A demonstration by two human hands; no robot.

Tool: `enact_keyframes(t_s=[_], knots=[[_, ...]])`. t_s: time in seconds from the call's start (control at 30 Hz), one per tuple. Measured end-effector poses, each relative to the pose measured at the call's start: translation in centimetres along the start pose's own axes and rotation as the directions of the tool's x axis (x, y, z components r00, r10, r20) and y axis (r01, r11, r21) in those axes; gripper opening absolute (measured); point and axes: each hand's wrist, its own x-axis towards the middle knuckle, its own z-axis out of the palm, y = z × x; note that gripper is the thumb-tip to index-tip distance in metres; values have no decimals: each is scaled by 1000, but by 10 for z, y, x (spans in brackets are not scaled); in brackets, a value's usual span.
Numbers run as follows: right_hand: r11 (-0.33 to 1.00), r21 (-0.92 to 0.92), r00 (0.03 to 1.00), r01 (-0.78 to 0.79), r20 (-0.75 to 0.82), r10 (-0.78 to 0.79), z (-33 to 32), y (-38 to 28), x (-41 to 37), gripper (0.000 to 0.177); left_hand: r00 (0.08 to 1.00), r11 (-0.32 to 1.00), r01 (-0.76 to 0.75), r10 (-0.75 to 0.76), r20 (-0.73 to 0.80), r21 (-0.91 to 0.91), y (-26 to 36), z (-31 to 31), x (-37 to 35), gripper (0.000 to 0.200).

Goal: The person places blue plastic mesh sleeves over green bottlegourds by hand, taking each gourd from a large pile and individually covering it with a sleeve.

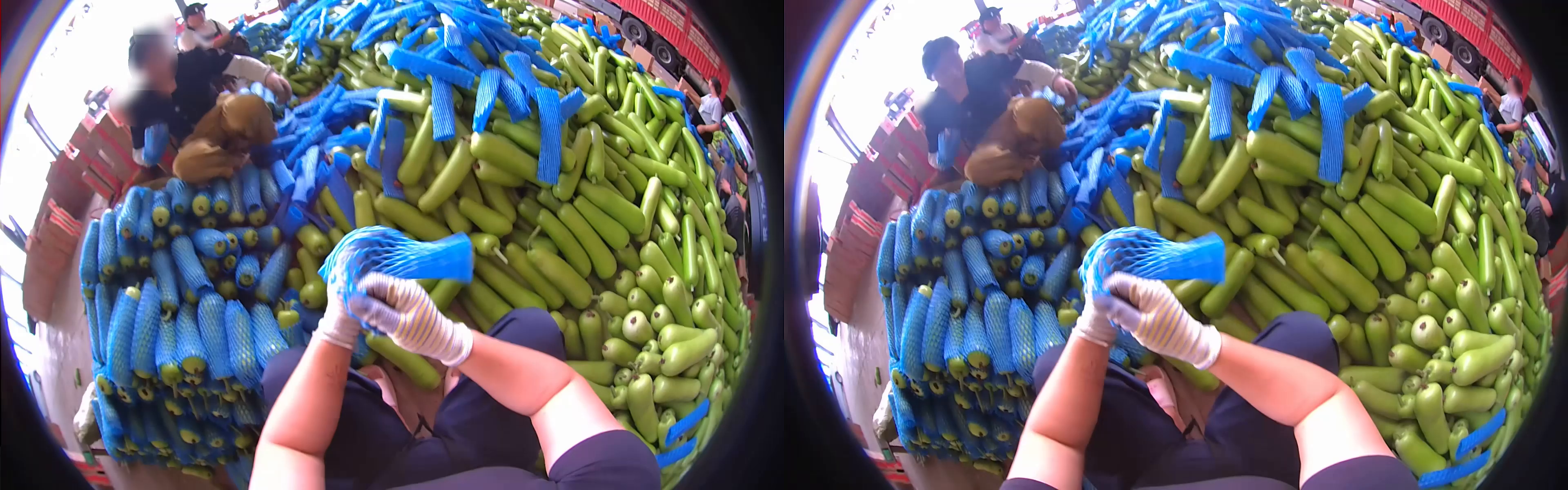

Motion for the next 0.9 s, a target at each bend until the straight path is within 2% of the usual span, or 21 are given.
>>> enact_keyframes(t_s=[0.03, 0.1, 0.13, 0.23, 0.27, 0.3, 0.37, 0.4, 0.43, 0.47, 0.5, 0.57, 0.63, 0.67, 0.7, 0.77, 0.8, 0.83, 0.9], knots=[[997, -53, 997, 54, -47, -56, -1, -5, 0, 12, 1000, 999, 29, -29, -3, -16, 5, -1, 1, 32], [959, -200, 973, 201, -72, -219, -9, -3, -1, 12, 1000, 991, 3, -3, -4, 134, 14, -1, 3, 32], [944, -256, 970, 207, -70, -232, -8, -5, -3, 12, 1000, 977, -20, 20, 1, 213, 18, -1, 4, 32], [815, -445, 929, 371, 184, -323, 4, -1, -8, 14, 996, 889, -93, 88, 33, 448, 28, -1, 8, 33], [815, -482, 942, 323, 246, -227, 8, 4, -11, 17, 992, 845, -122, 113, 50, 520, 31, -1, 9, 33], [836, -452, 942, 312, 265, -208, 13, 14, -13, 19, 988, 794, -152, 139, 69, 588, 33, -1, 9, 33], [927, -353, 968, 127, 249, -38, 15, 25, -17, 20, 976, 676, -210, 187, 112, 706, 36, -2, 10, 34], [960, -258, 974, 109, 222, -52, 15, 22, -16, 20, 969, 609, -236, 209, 134, 757, 37, -2, 10, 34], [964, 49, 941, -261, 236, 243, 14, 13, -15, 20, 961, 537, -260, 229, 157, 802, 37, -3, 10, 34], [929, 152, 915, -338, 284, 287, 10, 10, -13, 21, 949, 387, -268, 266, 171, 882, 24, -11, 8, 34], [876, 251, 886, -413, 335, 322, 5, 8, -11, 22, 974, 612, -178, 222, 49, 770, 33, -3, 5, 32], [857, 260, 864, -446, 374, 336, -6, 5, -11, 23, 968, 618, -204, 242, 63, 759, 50, 10, 11, 39], [881, 109, 819, -460, 436, 374, -13, -6, -12, 21, 961, 626, -233, 266, 77, 744, 50, 17, 14, 47], [880, 17, 781, -475, 469, 413, -22, -22, -9, 25, 970, 682, -210, 233, 64, 700, 47, 9, 18, 47], [925, -91, 798, -370, 478, 366, -37, -21, -7, 33, 979, 734, -185, 199, 54, 653, 45, 5, -14, 48], [904, -365, 864, -224, 355, 357, -69, -47, 1, 39, 992, 827, -120, 122, 34, 549, 37, 3, -10, 51], [812, -553, 906, -186, 223, 360, -87, -56, 10, 39, 997, 868, -77, 75, 23, 491, 31, 1, -6, 52], [788, -604, 964, -117, 122, 236, -113, -52, 19, 38, 1000, 902, -29, 26, 15, 431, 25, 5, -1, 53], [771, -603, 978, -205, -148, 144, -175, -44, 37, 44, 998, 949, 65, -70, 6, 309, 15, 11, -1, 55]])
